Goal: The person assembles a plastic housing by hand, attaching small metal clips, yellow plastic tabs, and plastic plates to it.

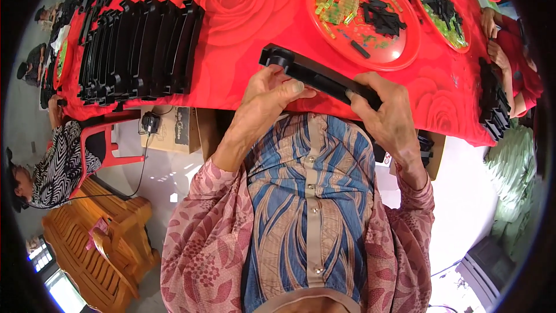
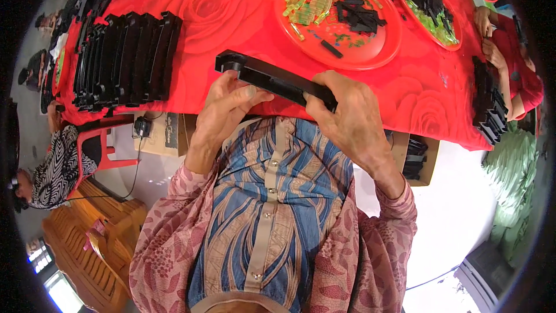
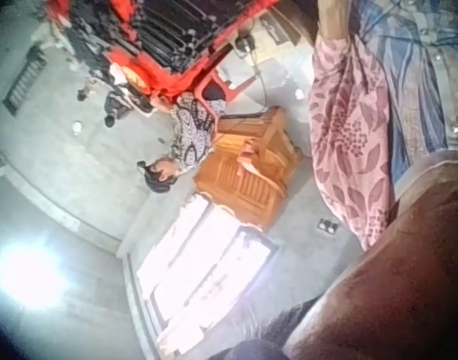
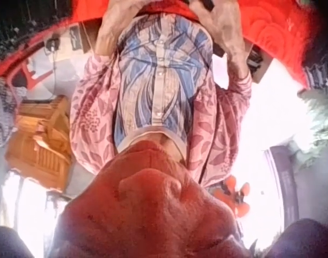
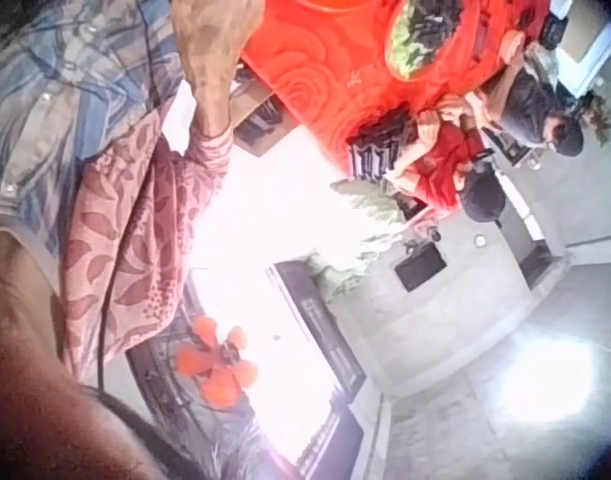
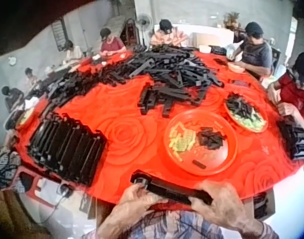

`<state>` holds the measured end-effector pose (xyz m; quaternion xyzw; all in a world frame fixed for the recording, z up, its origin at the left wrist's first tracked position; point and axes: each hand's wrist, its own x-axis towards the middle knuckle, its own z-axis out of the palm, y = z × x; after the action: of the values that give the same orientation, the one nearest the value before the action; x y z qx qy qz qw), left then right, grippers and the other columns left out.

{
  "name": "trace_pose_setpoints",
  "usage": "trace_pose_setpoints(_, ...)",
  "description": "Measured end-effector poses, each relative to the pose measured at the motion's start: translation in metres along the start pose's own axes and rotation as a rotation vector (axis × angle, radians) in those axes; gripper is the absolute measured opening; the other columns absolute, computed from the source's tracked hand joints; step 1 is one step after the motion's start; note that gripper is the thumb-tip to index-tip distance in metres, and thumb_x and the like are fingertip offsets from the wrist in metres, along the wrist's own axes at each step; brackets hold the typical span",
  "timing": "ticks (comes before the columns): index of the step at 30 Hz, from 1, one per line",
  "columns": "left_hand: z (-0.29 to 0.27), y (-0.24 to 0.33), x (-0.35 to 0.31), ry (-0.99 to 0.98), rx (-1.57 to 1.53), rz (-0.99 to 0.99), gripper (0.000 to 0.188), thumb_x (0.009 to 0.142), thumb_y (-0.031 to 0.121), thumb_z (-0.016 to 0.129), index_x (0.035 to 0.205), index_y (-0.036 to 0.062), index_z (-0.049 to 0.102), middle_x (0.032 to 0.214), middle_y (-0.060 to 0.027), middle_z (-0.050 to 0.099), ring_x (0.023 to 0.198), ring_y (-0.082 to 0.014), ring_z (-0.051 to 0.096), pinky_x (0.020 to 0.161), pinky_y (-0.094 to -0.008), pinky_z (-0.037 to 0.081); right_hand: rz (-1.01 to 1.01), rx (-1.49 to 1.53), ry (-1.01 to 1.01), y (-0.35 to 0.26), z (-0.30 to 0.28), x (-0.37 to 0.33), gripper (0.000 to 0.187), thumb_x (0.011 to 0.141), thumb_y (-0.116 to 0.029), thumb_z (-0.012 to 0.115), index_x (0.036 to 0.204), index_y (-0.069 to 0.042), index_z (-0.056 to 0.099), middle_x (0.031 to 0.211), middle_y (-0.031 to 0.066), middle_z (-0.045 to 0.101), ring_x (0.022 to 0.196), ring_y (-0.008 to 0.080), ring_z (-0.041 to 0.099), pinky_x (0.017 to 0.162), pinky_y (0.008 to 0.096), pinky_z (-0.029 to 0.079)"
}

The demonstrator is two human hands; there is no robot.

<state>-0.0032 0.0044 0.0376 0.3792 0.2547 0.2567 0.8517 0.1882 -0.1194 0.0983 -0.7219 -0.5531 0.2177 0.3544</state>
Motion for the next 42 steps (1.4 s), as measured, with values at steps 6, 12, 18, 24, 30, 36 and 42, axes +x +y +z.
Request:
trace_pose_setpoints(6,0.0,-0.006,-0.003,0.045,-0.04,0.031,0.051,0.089,0.006,0.066,0.129,-0.0109,0.039,0.115,-0.0205,0.061,0.103,-0.0302,0.067,0.094,-0.0388,0.054,-0.119,-0.086,0.017,0.004,0.004,-0.001,0.019,0.084,-0.009,0.066,0.1,0.001,0.062,0.078,0.0217,0.063,0.069,0.0396,0.064,0.06,0.044,0.049)
trace_pose_setpoints(12,0.0,-0.008,-0.003,-0.018,-0.021,0.026,0.046,0.09,0.008,0.064,0.128,-0.0068,0.042,0.117,-0.0179,0.062,0.103,-0.0269,0.066,0.095,-0.0382,0.054,-0.156,-0.115,-0.049,0.009,0.008,-0.001,0.023,0.087,-0.009,0.065,0.108,0.0,0.061,0.084,0.022,0.065,0.076,0.0406,0.065,0.063,0.0449,0.049)
trace_pose_setpoints(18,0.002,-0.016,0.003,-0.076,-0.111,0.015,0.049,0.091,0.011,0.065,0.133,-0.0001,0.042,0.121,-0.014,0.061,0.109,-0.023,0.063,0.095,-0.0357,0.053,-0.071,-0.029,-0.126,0.009,0.012,-0.001,0.022,0.088,-0.011,0.065,0.105,0.001,0.061,0.078,0.0207,0.063,0.068,0.0382,0.063,0.059,0.0427,0.047)
trace_pose_setpoints(24,0.003,-0.024,0.006,-0.126,-0.125,0.052,0.05,0.092,0.01,0.065,0.135,0.0014,0.042,0.127,-0.0122,0.058,0.113,-0.0208,0.061,0.096,-0.0344,0.052,0.079,0.101,-0.137,0.006,0.025,0.001,0.02,0.087,-0.011,0.067,0.101,0.003,0.062,0.074,0.0201,0.063,0.064,0.0331,0.063,0.057,0.0403,0.047)
trace_pose_setpoints(30,0.004,-0.024,0.003,-0.11,-0.097,0.07,0.047,0.09,0.002,0.065,0.133,0.0008,0.045,0.123,-0.0104,0.06,0.113,-0.0205,0.061,0.096,-0.034,0.052,0.031,0.052,-0.117,0.003,0.027,0.0,0.022,0.087,-0.011,0.067,0.104,0.002,0.062,0.078,0.0207,0.064,0.066,0.0342,0.064,0.06,0.0419,0.049)
trace_pose_setpoints(36,0.004,-0.028,0.003,-0.083,-0.094,0.082,0.046,0.092,0.005,0.064,0.133,0.0017,0.045,0.124,-0.0097,0.059,0.112,-0.0198,0.061,0.095,-0.0349,0.052,-0.114,0.136,-0.046,-0.003,0.03,0.0,0.037,0.084,-0.003,0.068,0.12,-0.001,0.058,0.103,0.0204,0.06,0.082,0.033,0.067,0.068,0.0397,0.053)
trace_pose_setpoints(42,-0.003,-0.03,0.005,-0.152,-0.264,0.041,0.044,0.095,0.015,0.064,0.134,0.0052,0.047,0.126,-0.0068,0.057,0.113,-0.0171,0.057,0.096,-0.0315,0.046,-0.253,0.088,0.036,-0.006,0.04,0.005,0.043,0.083,0.002,0.068,0.124,-0.006,0.058,0.114,0.0181,0.055,0.093,0.0324,0.065,0.076,0.0383,0.055)
